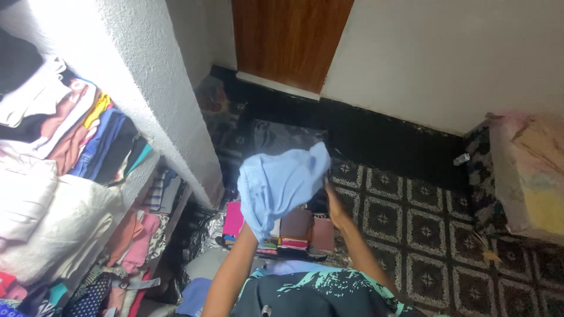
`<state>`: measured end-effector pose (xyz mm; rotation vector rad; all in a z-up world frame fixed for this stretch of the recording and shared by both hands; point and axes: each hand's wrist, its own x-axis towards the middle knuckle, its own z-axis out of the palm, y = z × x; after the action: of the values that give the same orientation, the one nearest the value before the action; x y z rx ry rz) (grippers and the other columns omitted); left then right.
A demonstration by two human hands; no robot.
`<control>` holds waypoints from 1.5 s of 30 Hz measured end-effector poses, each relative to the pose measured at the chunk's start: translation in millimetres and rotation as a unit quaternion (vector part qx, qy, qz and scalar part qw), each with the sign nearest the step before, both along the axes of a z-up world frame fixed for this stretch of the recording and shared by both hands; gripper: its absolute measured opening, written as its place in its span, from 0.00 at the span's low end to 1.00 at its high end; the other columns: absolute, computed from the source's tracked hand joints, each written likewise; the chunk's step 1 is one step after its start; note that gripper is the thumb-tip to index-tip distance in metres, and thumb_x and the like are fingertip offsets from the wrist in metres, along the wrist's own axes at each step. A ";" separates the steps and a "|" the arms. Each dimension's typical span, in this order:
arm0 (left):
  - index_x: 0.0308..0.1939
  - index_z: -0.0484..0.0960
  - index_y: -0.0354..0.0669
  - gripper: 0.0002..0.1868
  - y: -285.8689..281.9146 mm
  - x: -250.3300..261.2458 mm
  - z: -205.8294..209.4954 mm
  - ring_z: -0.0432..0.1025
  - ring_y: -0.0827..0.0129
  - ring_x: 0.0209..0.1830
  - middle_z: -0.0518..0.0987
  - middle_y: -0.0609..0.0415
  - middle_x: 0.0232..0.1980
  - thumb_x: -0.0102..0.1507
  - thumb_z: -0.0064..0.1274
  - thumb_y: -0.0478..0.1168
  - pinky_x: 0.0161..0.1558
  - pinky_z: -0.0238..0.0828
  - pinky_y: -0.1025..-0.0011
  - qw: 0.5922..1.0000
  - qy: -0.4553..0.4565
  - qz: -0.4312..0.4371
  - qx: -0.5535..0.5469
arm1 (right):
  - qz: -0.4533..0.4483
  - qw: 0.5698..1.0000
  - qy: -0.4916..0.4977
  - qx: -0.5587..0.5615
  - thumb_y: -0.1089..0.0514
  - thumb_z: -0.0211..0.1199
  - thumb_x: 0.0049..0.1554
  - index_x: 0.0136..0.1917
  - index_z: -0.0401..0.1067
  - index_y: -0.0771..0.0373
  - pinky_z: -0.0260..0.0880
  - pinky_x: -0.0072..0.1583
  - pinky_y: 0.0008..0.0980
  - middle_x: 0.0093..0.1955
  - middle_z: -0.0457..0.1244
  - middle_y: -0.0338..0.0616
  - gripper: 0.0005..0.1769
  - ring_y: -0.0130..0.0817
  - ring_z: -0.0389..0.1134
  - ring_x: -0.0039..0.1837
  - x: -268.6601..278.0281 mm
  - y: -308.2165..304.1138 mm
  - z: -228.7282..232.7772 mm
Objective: The person sits on the floor and folds several pieces of clothing one by one, including a pink cloth, a black garment, a light blue cloth, a blue sweatshirt, and a cream-colored cloth. Each item is unfolded, folded neatly, and placed on a growing stack.
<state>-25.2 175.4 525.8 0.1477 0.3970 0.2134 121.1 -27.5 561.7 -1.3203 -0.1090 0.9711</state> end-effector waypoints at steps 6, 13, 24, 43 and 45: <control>0.63 0.73 0.39 0.27 -18.4 -0.6 -7.5 0.77 0.57 0.56 0.80 0.47 0.58 0.67 0.39 0.53 0.59 0.72 0.59 0.999 -0.008 -0.036 0.006 | 0.028 0.972 0.166 0.165 0.28 0.48 0.59 0.67 0.69 0.65 0.67 0.66 0.43 0.63 0.68 0.51 0.42 0.43 0.69 0.64 7.6 10.1 -23.8; 0.67 0.71 0.39 0.31 14.0 -27.3 -35.5 0.77 0.60 0.57 0.79 0.48 0.61 0.67 0.35 0.55 0.60 0.72 0.60 0.995 0.002 -0.056 0.088 | -0.016 0.974 0.149 0.169 0.47 0.59 0.64 0.68 0.68 0.66 0.70 0.66 0.46 0.63 0.66 0.52 0.26 0.44 0.69 0.64 56.4 -3.1 -35.8; 0.53 0.83 0.37 0.20 -20.3 -25.1 -30.6 0.79 0.62 0.45 0.85 0.45 0.47 0.59 0.62 0.42 0.49 0.73 0.67 0.795 0.258 -0.019 0.548 | 0.057 0.992 0.029 0.106 0.52 0.62 0.65 0.68 0.69 0.67 0.72 0.57 0.36 0.59 0.68 0.47 0.23 0.36 0.71 0.57 58.9 -19.9 4.3; 0.53 0.81 0.38 0.17 9.4 -55.4 -2.7 0.77 0.62 0.51 0.82 0.47 0.51 0.63 0.47 0.39 0.54 0.72 0.65 0.960 0.145 0.010 0.238 | -0.022 0.999 -0.015 0.022 0.39 0.65 0.54 0.64 0.70 0.70 0.72 0.59 0.48 0.57 0.69 0.58 0.37 0.46 0.73 0.56 90.0 -64.3 44.2; 0.56 0.79 0.38 0.19 7.6 -52.2 4.9 0.78 0.64 0.53 0.82 0.49 0.53 0.63 0.47 0.41 0.57 0.73 0.66 0.975 0.112 0.006 0.193 | -0.039 0.993 0.093 0.054 0.35 0.65 0.50 0.65 0.69 0.67 0.72 0.58 0.48 0.58 0.69 0.56 0.41 0.45 0.74 0.56 83.4 -64.4 37.5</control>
<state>-77.3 183.0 530.7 0.5568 0.5783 0.2855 204.5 -91.9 599.2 -1.1223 0.0330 1.0030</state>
